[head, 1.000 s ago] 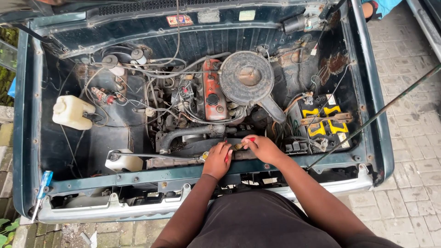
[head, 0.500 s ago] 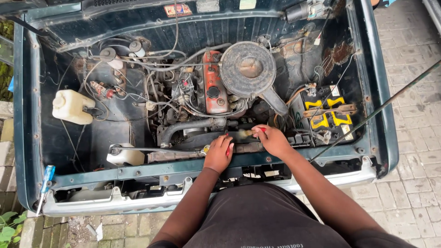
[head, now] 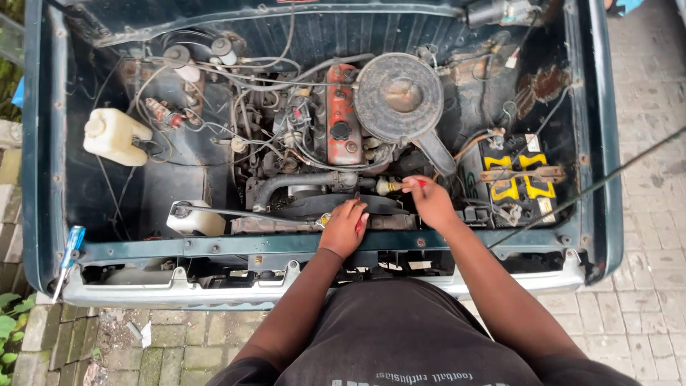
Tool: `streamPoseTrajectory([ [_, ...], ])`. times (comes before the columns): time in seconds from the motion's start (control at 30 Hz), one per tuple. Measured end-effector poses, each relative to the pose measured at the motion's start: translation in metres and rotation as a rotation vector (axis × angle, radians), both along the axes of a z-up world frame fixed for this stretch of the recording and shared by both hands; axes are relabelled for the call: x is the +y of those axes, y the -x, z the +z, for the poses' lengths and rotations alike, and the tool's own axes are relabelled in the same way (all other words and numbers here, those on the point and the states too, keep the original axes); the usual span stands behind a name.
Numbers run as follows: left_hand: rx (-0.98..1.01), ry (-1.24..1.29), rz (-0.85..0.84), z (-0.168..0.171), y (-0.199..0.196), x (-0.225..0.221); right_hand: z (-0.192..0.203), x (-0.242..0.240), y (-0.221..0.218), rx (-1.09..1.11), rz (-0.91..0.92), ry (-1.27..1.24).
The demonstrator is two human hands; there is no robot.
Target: Using a small brush to detail and clean various components inside a car's engine bay.
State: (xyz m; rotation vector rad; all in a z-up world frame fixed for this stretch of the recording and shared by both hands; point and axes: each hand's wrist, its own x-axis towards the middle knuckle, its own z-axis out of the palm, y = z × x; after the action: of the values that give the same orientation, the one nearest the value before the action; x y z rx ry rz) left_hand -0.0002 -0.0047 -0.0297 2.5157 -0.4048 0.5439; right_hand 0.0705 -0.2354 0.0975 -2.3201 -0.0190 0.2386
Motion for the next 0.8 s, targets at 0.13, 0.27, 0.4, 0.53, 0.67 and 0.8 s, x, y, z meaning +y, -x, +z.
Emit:
streamPoseTrajectory([
  [0.13, 0.023, -0.003, 0.011, 0.0, -0.001, -0.001, 0.041, 0.006, -0.013, 0.045, -0.119, -0.404],
  [0.27, 0.008, -0.025, 0.007, 0.001, -0.001, 0.0, 0.036, -0.01, -0.058, 0.041, -0.383, -0.564],
  [0.4, 0.027, -0.034, 0.002, 0.001, -0.002, 0.0, 0.02, -0.017, -0.085, -0.097, -0.57, -0.569],
  [0.53, 0.023, -0.035, 0.007, -0.004, -0.003, -0.001, -0.036, -0.019, -0.086, -0.174, -0.493, -0.332],
  [0.67, 0.011, -0.013, 0.008, -0.01, -0.004, 0.0, -0.014, -0.001, -0.068, -0.152, -0.449, -0.321],
  [0.8, 0.025, -0.009, 0.01, -0.009, -0.006, -0.001, -0.021, -0.011, -0.072, -0.133, -0.388, -0.298],
])
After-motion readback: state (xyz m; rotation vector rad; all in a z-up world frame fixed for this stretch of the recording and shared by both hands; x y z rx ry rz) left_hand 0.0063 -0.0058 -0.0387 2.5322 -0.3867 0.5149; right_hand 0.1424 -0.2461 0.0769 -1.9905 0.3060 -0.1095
